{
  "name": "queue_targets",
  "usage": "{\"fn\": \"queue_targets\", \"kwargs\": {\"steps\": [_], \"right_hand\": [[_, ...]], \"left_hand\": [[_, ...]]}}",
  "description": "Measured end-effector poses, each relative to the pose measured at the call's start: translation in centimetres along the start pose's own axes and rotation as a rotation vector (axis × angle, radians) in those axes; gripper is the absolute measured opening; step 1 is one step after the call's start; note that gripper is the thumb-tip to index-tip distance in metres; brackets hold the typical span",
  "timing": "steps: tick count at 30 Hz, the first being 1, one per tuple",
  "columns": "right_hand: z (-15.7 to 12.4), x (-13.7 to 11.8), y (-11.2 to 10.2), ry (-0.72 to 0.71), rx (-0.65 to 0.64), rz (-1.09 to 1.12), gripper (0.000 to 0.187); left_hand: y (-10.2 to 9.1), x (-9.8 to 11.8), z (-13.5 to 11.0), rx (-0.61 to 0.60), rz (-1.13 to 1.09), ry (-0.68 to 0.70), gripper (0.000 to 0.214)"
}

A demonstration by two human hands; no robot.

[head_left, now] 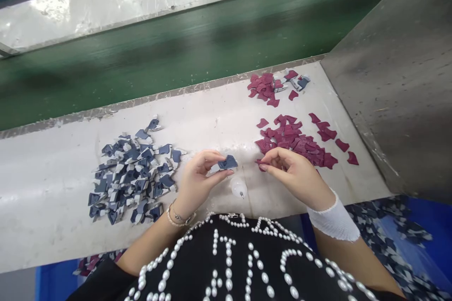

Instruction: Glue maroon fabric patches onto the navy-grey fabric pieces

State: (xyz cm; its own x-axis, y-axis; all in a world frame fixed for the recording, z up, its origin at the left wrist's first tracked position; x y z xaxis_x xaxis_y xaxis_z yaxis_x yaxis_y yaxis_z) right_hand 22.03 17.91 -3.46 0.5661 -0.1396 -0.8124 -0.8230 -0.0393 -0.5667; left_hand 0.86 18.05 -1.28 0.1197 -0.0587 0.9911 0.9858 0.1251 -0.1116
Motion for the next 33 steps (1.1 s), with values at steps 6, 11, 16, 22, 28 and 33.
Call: {"fn": "queue_targets", "kwargs": {"steps": [6,11,16,22,28,33], "right_hand": [[-0.5,-5.3,-0.1,-0.052,-0.15,0.342,0.007],[-0.5,-7.8,1.2,-0.09,-0.236,0.378,0.015],[-0.1,-8.0,1.5,-0.059,-0.165,0.416,0.008],[0.1,-7.5,1.7,0.012,-0.139,0.494,0.015],[0.3,-6.8,2.8,0.11,-0.219,0.568,0.021],[0.3,-6.6,3.6,0.154,-0.299,0.593,0.027]], "left_hand": [[0.2,1.1,0.1,0.012,0.024,0.085,0.023],[0.1,1.9,0.1,0.035,-0.005,0.153,0.023],[-0.1,2.5,0.0,0.058,0.058,0.219,0.026],[-0.1,4.0,-0.3,0.08,0.123,0.316,0.031],[0.0,5.9,-0.8,0.113,0.211,0.515,0.029],[-0.1,6.2,-0.9,0.111,0.209,0.558,0.029]]}}
Point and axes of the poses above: each hand's wrist, its own z-axis towards the middle knuckle, its own y-axis out of the palm, x = y × z, the point moved 10 cm from there along z, towards the middle knuckle, and after that the axes turned 15 degrees about x, right-handed, at the moved point
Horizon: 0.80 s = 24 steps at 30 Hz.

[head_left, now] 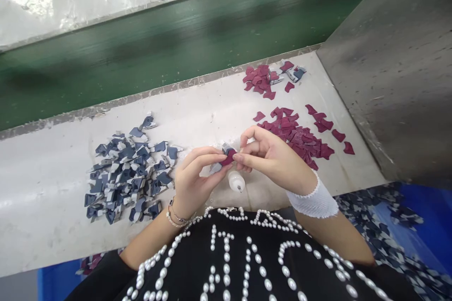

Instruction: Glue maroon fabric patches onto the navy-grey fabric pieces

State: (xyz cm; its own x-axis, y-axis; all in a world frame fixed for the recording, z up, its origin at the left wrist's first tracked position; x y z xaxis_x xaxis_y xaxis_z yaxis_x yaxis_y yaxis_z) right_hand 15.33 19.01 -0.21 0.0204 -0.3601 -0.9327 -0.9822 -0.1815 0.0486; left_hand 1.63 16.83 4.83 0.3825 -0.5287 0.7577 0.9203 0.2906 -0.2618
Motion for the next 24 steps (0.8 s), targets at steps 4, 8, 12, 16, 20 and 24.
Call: {"fn": "queue_targets", "kwargs": {"steps": [4,8,12,16,20,24], "right_hand": [[-0.1,-0.1,0.2,-0.022,-0.043,-0.063,0.025],[-0.3,-1.4,0.2,-0.144,-0.058,-0.126,0.021],[-0.6,-2.6,0.2,-0.236,-0.028,-0.161,0.016],[-1.4,-3.6,0.6,-0.327,0.03,-0.304,0.014],[-2.3,-4.1,1.1,-0.399,0.107,-0.456,0.018],[-3.4,-4.9,2.1,-0.518,0.064,-0.502,0.019]], "left_hand": [[-0.2,0.0,0.0,-0.021,-0.041,-0.017,0.029],[-0.3,0.2,0.0,-0.053,-0.08,-0.02,0.033],[-0.4,0.4,-0.1,-0.058,-0.123,-0.029,0.036],[-0.4,0.4,-0.3,-0.032,-0.131,-0.049,0.036],[-0.8,0.5,-0.2,0.019,-0.119,-0.041,0.034],[-1.6,0.5,-0.2,0.089,-0.143,-0.023,0.031]]}}
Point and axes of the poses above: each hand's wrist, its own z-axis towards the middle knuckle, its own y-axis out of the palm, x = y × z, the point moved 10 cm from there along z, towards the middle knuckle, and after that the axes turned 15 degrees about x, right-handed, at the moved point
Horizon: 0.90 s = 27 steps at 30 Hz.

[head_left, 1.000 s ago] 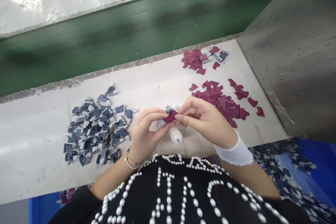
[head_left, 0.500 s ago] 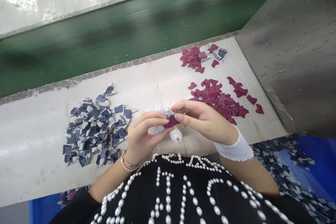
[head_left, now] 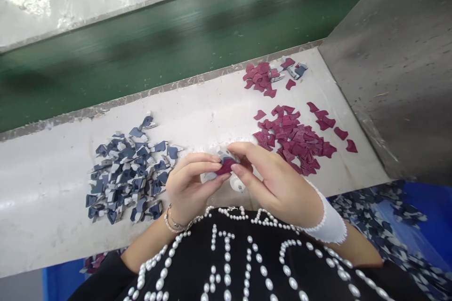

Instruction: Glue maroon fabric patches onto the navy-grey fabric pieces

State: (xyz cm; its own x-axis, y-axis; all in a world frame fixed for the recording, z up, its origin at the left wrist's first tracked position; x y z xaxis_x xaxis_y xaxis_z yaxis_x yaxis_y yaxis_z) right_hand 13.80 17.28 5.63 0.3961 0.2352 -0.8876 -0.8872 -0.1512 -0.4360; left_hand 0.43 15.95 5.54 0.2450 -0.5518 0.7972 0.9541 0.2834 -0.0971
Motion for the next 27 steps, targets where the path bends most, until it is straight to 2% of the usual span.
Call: {"fn": "queue_targets", "kwargs": {"steps": [4,6,9,11,13,17,23,27], "right_hand": [[-0.1,-1.5,-0.4,-0.15,0.011,-0.025,0.018],[-0.1,-1.8,-0.5,-0.17,0.007,-0.053,0.018],[-0.2,-1.7,-0.3,-0.171,-0.035,-0.123,0.02],[-0.4,-1.8,-0.1,-0.2,-0.076,-0.173,0.022],[-0.8,-2.1,0.1,-0.262,-0.108,-0.209,0.026],[-1.2,-2.8,0.3,-0.35,-0.153,-0.222,0.029],[-1.0,-2.7,0.3,-0.337,-0.151,-0.229,0.026],[-1.1,-2.5,0.3,-0.313,-0.149,-0.229,0.022]], "left_hand": [[-0.3,0.1,-0.4,0.038,-0.036,-0.007,0.031],[-0.3,-0.6,-0.5,0.046,-0.087,-0.125,0.035],[1.1,-2.2,-0.9,-0.098,-0.125,-0.412,0.039],[2.0,-2.3,-1.2,-0.251,-0.073,-0.491,0.034],[2.2,-2.0,-1.1,-0.329,-0.022,-0.486,0.025],[1.9,-2.0,-1.0,-0.333,-0.027,-0.506,0.019],[2.4,-1.7,-0.9,-0.411,0.066,-0.456,0.03],[2.3,-1.2,-0.6,-0.425,0.191,-0.371,0.019]]}}
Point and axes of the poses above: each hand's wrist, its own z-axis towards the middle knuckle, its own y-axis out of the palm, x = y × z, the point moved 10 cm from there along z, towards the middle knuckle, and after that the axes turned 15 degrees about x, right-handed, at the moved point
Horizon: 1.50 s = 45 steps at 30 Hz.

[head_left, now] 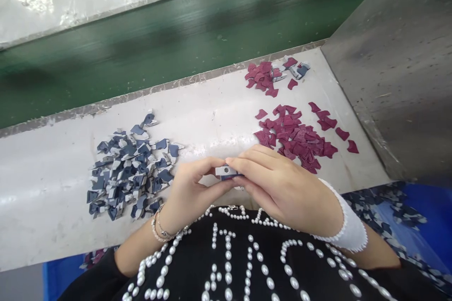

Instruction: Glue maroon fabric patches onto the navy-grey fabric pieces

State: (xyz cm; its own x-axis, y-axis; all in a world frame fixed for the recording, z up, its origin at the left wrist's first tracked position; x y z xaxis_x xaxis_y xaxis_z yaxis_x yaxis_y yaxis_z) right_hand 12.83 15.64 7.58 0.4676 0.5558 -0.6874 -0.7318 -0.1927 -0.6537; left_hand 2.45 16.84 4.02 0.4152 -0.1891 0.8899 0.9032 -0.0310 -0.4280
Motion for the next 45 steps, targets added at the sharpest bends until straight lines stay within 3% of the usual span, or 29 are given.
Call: {"fn": "queue_targets", "kwargs": {"steps": [9,20,29,34,41,45], "right_hand": [[-0.2,-0.2,0.3,0.026,0.011,0.06,0.018],[-0.3,1.0,0.5,0.128,-0.048,0.048,0.019],[-0.2,0.9,0.7,0.136,-0.01,0.063,0.017],[-0.6,1.7,1.5,0.192,-0.079,0.068,0.02],[0.4,3.1,2.8,0.212,-0.053,0.121,0.014],[2.1,5.9,5.3,0.345,-0.123,0.309,0.011]], "left_hand": [[0.1,0.9,-0.3,-0.026,0.035,0.055,0.018],[0.7,-0.2,-0.5,-0.071,-0.011,-0.059,0.015],[0.2,0.5,-0.6,-0.013,0.095,0.063,0.015],[0.5,-0.4,-0.7,-0.054,0.057,0.001,0.016],[0.9,-2.8,-0.4,-0.057,0.049,-0.126,0.02],[-0.1,-5.1,0.0,-0.092,0.025,-0.254,0.022]]}}
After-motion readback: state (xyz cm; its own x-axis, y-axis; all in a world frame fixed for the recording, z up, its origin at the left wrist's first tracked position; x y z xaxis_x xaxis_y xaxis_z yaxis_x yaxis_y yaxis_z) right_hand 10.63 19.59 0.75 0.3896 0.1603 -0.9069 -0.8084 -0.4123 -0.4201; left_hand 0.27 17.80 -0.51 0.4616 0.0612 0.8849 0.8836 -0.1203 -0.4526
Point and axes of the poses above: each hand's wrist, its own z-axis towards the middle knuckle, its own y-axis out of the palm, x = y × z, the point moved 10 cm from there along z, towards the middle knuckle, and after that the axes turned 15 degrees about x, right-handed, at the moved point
